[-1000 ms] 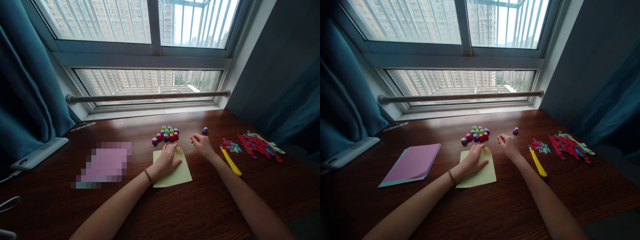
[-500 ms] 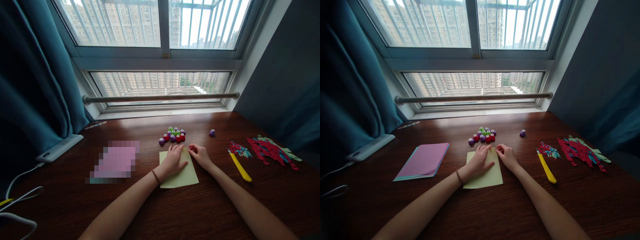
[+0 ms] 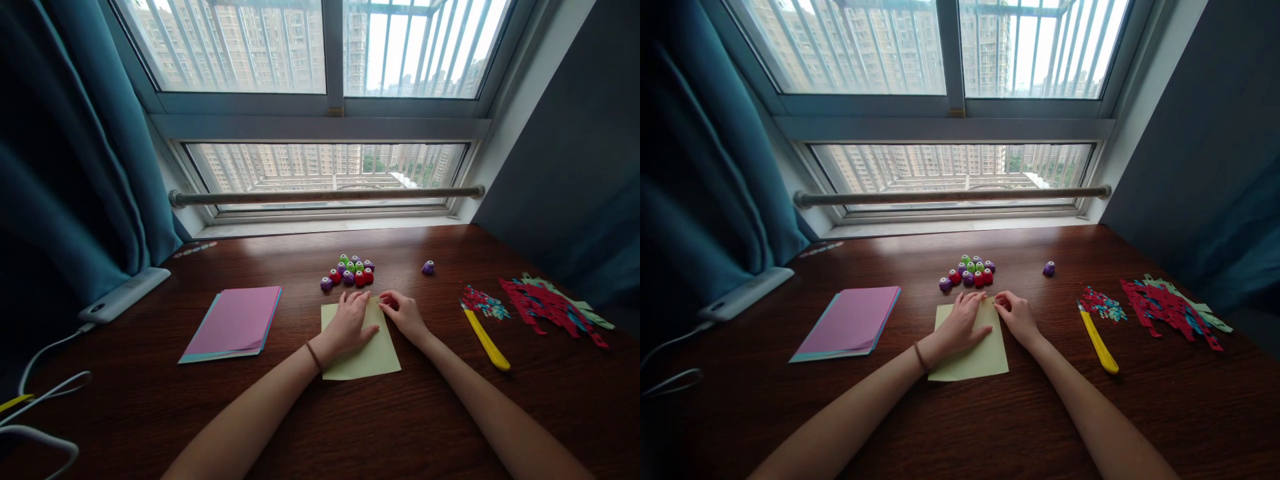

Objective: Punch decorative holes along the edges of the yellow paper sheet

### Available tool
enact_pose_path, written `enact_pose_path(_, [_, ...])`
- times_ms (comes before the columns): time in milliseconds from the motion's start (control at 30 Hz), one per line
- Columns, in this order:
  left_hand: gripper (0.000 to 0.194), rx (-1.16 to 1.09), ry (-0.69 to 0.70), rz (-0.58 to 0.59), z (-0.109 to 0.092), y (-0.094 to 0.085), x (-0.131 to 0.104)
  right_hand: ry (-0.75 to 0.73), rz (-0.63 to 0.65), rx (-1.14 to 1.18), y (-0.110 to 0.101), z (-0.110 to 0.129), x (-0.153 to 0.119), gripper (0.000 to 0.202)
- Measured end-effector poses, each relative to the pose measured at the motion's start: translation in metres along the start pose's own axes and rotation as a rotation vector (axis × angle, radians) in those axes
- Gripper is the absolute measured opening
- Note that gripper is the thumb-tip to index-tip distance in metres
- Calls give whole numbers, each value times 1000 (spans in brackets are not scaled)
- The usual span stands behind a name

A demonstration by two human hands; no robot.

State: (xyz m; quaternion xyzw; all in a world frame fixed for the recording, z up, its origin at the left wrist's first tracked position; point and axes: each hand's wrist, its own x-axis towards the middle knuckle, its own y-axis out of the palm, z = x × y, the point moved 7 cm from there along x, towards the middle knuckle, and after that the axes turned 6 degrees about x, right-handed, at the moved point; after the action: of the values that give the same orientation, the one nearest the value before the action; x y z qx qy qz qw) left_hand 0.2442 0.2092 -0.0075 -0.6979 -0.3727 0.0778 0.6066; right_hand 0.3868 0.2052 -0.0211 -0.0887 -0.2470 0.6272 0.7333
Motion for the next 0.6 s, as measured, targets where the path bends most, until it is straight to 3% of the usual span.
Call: enact_pose_path(600, [69, 20, -16, 17, -2, -2, 0, -6, -8, 14, 1, 0, -2, 15])
